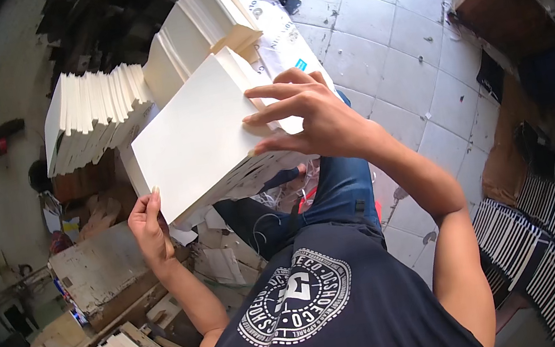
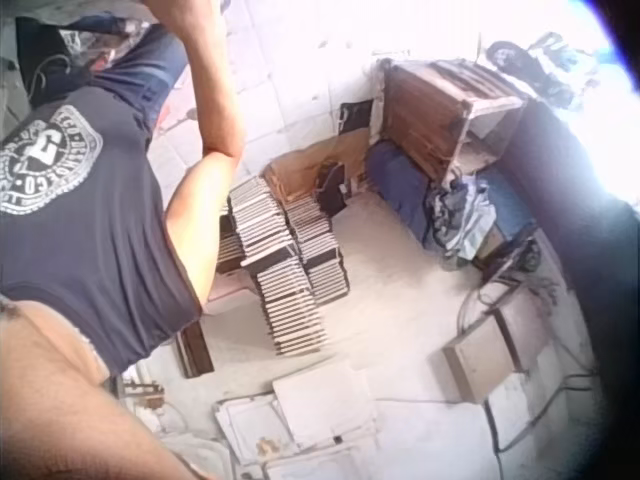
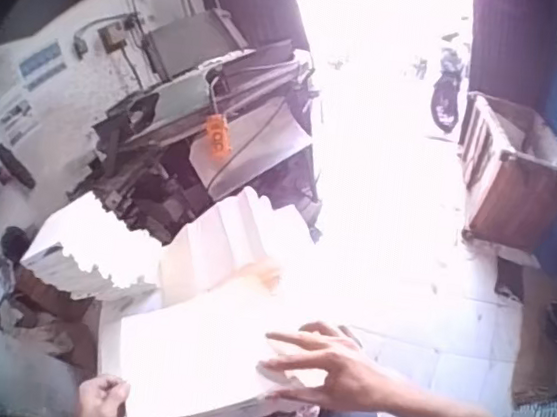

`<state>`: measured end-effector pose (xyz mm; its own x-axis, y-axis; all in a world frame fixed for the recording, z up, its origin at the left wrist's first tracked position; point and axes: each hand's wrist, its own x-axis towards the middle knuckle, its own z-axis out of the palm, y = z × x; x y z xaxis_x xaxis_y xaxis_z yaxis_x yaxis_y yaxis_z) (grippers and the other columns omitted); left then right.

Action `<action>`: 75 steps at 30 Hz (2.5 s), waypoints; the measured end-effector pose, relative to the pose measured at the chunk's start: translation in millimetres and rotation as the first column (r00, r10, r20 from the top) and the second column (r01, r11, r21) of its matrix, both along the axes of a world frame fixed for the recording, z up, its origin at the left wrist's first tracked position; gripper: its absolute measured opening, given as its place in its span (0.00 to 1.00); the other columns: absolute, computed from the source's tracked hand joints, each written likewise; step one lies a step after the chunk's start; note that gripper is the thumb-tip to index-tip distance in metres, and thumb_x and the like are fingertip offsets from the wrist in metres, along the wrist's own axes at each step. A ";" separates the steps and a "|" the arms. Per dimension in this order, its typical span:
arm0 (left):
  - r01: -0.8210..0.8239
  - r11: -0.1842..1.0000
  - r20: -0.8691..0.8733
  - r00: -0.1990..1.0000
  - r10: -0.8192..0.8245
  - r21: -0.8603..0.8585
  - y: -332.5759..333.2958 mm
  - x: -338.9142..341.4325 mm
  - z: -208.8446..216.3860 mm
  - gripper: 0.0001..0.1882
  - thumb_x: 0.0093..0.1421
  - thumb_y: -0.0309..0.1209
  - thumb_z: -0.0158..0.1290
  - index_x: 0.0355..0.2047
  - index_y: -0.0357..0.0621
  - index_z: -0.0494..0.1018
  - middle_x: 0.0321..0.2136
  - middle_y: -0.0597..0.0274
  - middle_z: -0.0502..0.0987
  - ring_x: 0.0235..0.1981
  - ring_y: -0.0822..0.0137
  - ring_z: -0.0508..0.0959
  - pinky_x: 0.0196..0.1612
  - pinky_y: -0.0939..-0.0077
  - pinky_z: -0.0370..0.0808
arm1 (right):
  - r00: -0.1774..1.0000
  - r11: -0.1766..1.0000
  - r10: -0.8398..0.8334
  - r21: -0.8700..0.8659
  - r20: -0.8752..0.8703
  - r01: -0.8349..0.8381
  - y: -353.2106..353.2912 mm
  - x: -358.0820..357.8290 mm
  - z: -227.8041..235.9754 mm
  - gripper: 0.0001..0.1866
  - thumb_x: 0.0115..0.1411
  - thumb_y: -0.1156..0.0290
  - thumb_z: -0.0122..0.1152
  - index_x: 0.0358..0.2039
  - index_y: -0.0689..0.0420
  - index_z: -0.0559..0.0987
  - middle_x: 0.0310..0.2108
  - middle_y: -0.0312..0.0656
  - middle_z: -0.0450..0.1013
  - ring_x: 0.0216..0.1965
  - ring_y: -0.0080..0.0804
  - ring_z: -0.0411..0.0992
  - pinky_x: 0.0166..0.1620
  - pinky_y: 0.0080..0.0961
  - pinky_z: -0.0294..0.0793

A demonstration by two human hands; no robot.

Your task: The person repeatedly wraps paper sheets around paper stacks by hand, folding and aligning the sheets along the edges of each stack.

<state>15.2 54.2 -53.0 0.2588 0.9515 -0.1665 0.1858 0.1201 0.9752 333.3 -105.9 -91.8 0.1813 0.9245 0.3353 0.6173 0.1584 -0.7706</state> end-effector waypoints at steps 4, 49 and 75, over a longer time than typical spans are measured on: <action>-0.003 1.000 -0.015 1.000 0.002 -0.021 -1.2 -2.9 1.3 0.08 0.62 0.27 0.61 0.28 0.37 0.76 0.22 0.74 0.74 0.22 0.86 0.66 0.26 0.89 0.59 | 1.000 1.000 -0.013 0.027 0.012 0.013 1.9 -3.1 -2.5 0.22 0.46 0.57 0.77 0.44 0.41 0.87 0.56 0.35 0.76 0.54 0.39 0.68 0.60 0.41 0.63; 0.340 0.723 -0.392 0.914 -0.103 0.601 -38.0 -32.6 -4.7 0.20 0.44 0.26 0.71 0.41 0.54 0.85 0.33 0.66 0.75 0.32 0.67 0.75 0.38 0.72 0.75 | 0.999 0.993 -0.038 -0.109 0.000 0.038 7.0 -7.6 7.2 0.21 0.45 0.62 0.79 0.42 0.47 0.87 0.56 0.41 0.76 0.56 0.41 0.69 0.58 0.44 0.72; 0.439 0.076 -0.435 0.898 -0.063 0.895 -10.9 -63.6 25.9 0.14 0.52 0.29 0.68 0.39 0.48 0.81 0.36 0.68 0.82 0.39 0.68 0.82 0.47 0.65 0.66 | 0.710 0.983 0.027 0.109 0.704 -0.145 27.4 -124.0 35.4 0.22 0.59 0.74 0.58 0.55 0.55 0.76 0.55 0.43 0.76 0.63 0.37 0.67 0.67 0.54 0.51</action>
